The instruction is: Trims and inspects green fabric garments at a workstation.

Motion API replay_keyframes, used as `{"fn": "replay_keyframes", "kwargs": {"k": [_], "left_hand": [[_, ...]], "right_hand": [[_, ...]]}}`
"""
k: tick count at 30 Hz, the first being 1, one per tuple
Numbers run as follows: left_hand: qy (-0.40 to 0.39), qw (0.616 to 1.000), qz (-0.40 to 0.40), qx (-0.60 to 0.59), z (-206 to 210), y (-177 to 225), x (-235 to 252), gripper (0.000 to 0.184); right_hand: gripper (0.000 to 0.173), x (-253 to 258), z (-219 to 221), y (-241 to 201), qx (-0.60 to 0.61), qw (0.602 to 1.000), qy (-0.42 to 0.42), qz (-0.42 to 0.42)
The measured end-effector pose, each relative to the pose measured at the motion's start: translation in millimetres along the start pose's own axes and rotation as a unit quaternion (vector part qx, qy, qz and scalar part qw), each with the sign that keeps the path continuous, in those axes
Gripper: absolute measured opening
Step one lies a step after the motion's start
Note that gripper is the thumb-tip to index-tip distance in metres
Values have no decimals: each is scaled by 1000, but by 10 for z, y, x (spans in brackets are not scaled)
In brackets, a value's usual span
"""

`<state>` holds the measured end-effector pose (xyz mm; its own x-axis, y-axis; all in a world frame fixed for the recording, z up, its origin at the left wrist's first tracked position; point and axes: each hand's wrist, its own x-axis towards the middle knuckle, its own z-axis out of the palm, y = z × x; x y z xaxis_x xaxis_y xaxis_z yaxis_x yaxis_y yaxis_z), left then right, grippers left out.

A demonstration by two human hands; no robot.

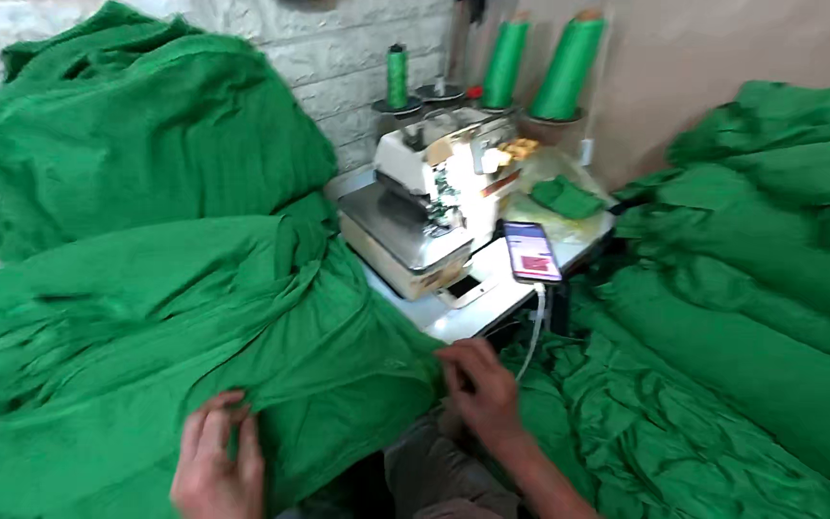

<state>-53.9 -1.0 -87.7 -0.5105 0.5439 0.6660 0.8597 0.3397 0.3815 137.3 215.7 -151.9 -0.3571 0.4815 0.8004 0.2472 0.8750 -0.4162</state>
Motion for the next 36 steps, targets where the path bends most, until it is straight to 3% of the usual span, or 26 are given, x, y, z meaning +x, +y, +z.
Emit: {"fn": "replay_keyframes", "kwargs": {"k": [3, 6, 10, 12, 14, 17, 21, 25, 29, 32, 36], "left_hand": [[-42, 999, -18, 29, 96, -235, -96, 10], [-75, 992, -58, 78, 75, -181, -108, 15], [-59, 992, -70, 89, 64, -74, -122, 29], [-50, 993, -60, 91, 134, -54, -151, 32], [-34, 992, -43, 110, 233, -41, -177, 17], [-25, 987, -45, 150, 269, -20, -167, 10], [-29, 980, -65, 184, 166, 121, -110, 16], [14, 998, -63, 14, 168, 355, -71, 20], [-72, 961, -86, -253, 334, 586, -78, 24], [-155, 951, -101, -248, 466, 593, -121, 26], [-182, 948, -124, -232, 474, 511, -142, 21]], "right_hand": [[16, -88, -130, 89, 34, 999, -27, -4], [25, -262, -184, 77, 90, 988, -98, 81], [36, -364, -181, -7, 152, 949, -174, 214], [33, -361, -128, -76, 225, 915, -189, 276], [20, -345, -84, -134, 293, 888, -170, 310], [13, -362, -148, -123, 300, 889, -156, 310], [15, -491, -242, 32, 238, 897, -208, 308], [18, -449, -321, 23, 198, 940, -98, 258], [23, -189, -199, -152, 195, 972, -51, 117], [40, -64, 17, -343, 136, 984, -111, 41], [18, -218, 220, -398, 107, 987, -108, -52]]}}
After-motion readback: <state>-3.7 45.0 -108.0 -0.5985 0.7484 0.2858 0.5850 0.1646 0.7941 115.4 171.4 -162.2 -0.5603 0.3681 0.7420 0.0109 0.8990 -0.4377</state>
